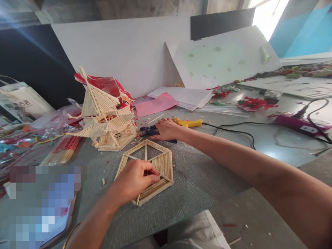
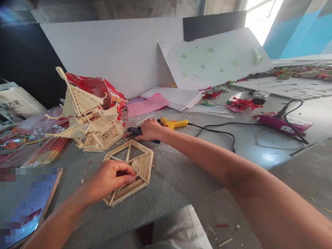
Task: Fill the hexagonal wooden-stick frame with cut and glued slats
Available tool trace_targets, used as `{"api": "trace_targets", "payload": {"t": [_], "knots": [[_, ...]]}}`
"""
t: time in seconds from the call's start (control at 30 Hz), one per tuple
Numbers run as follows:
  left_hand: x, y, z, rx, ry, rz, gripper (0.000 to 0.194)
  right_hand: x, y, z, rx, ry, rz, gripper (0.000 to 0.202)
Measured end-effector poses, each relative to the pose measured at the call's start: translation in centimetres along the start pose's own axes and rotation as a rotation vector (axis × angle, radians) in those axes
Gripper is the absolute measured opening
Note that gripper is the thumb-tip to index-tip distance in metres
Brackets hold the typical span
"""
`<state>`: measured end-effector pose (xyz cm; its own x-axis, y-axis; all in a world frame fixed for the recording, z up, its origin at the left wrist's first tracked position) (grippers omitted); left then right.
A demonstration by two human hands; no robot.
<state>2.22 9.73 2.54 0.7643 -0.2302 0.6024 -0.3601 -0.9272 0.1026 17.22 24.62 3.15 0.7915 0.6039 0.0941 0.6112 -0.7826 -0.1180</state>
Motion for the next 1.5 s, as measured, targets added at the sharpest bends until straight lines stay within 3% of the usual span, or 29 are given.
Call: {"api": "trace_targets", "payload": {"t": [0.17, 0.47, 0.67, 0.83, 0.93, 1.0, 1.07, 1.17, 1.33, 1.5], "knots": [[0.1, 0.0, -0.9, 0.108, 0.082, -0.072, 0.019, 0.6, -0.6, -0.2, -0.117, -0.023, -0.036, 0.068], [-1.7, -0.6, -1.7, 0.253, 0.205, -0.04, 0.023, 1.5, -2.4, -0.1, -0.094, 0.021, -0.043, 0.056], [-2.2, -0.8, -1.9, 0.364, 0.218, -0.057, 0.022, 0.7, -2.2, -1.8, -0.12, -0.037, -0.056, 0.048], [-2.0, -0.5, -2.3, 0.475, 0.207, -0.035, 0.022, 1.5, -0.7, -4.8, -0.123, -0.153, -0.05, 0.042], [-2.2, -0.5, -2.5, 0.567, 0.181, -0.036, 0.019, 1.7, 0.7, -5.8, -0.179, -0.337, -0.04, 0.031], [-2.3, -0.6, -2.5, 0.629, 0.143, -0.043, 0.016, 1.5, 1.8, -5.8, -0.173, -0.43, 0.022, 0.018], [-2.4, -0.5, -2.6, 0.674, 0.121, -0.037, 0.015, 0.9, 3.1, -5.4, -0.073, -0.387, 0.085, 0.014], [-2.2, -0.3, -2.7, 0.739, 0.104, -0.003, 0.015, -0.4, 5.1, -4.6, 0.061, -0.292, 0.064, 0.015], [-1.9, 0.0, -2.7, 0.859, 0.076, 0.018, 0.014, -2.2, 7.4, -3.9, 0.038, -0.237, -0.008, 0.024], [-1.8, -0.2, -2.6, 0.875, 0.056, 0.026, 0.013, -3.1, 8.0, -3.8, 0.035, -0.216, -0.034, 0.024]]}}
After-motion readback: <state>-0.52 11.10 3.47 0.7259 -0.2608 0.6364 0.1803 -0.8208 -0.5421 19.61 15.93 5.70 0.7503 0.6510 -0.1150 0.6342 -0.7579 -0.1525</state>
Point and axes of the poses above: each hand's wrist, its own y-axis away from the middle knuckle, its own z-axis out of the palm, x = y × z, the point moved 1 cm from there along -y, towards the middle knuckle, and after that the axes turned 1 degree about -y, right-handed, at the moved point
